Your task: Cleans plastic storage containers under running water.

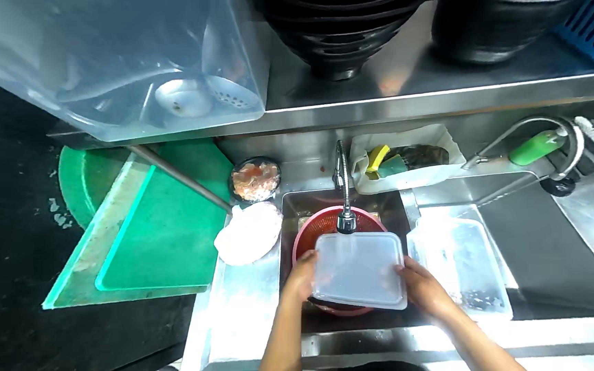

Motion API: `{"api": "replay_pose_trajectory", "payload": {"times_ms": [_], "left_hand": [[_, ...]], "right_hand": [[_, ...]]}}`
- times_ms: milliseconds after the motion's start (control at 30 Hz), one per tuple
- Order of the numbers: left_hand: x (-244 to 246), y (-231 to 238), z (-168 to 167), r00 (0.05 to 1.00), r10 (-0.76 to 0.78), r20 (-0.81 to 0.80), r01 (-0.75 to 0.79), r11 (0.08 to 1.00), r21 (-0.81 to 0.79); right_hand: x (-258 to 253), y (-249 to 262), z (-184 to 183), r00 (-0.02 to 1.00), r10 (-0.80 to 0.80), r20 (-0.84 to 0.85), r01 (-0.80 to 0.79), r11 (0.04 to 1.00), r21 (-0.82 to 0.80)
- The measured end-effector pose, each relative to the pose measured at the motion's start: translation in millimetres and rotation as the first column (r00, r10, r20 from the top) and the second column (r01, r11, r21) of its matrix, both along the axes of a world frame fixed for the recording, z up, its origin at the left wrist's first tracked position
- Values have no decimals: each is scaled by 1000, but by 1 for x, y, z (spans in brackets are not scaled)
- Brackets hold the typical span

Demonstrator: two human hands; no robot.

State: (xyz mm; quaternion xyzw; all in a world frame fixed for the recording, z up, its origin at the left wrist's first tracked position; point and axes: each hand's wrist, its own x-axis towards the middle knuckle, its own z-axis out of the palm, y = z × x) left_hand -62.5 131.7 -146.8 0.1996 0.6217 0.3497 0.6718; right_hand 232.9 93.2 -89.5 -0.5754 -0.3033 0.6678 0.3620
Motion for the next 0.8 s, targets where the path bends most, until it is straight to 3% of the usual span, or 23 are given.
{"api": "replay_pose_trajectory", "payload": {"times_ms": [133,233,333,433,500,567,667,733,800], "left_hand": [[-42,-17,32,994,65,83,-71,995,76],[-56,-28,54,996,15,92,-30,987,161],[-53,-38,72,1000,-16,19,10,969,248],[-50,-49,77,994,32,-105,0,955,295],[-49,-56,76,978,92,-185,-35,956,290],[-49,-65,75,966,153,-210,-94,959,267],[-49,-77,73,954,240,-178,-196,953,233],[-49,-80,71,944,291,-153,-258,944,205],[-47,-78,72,938,317,-141,-290,940,181]], "right_hand": [[-32,7,-36,1000,30,-8,-31,986,-165],[-59,15,-75,995,98,0,-97,980,-176],[-71,25,-84,925,319,204,-294,945,-144],[-59,30,-51,764,445,467,-498,867,-11],[-33,27,-15,718,342,606,-529,834,156],[10,24,15,654,134,745,-500,816,292],[99,22,30,426,-169,889,-383,856,347],[152,17,20,302,-164,939,-269,930,249],[181,7,3,362,34,931,-125,992,12]]}}
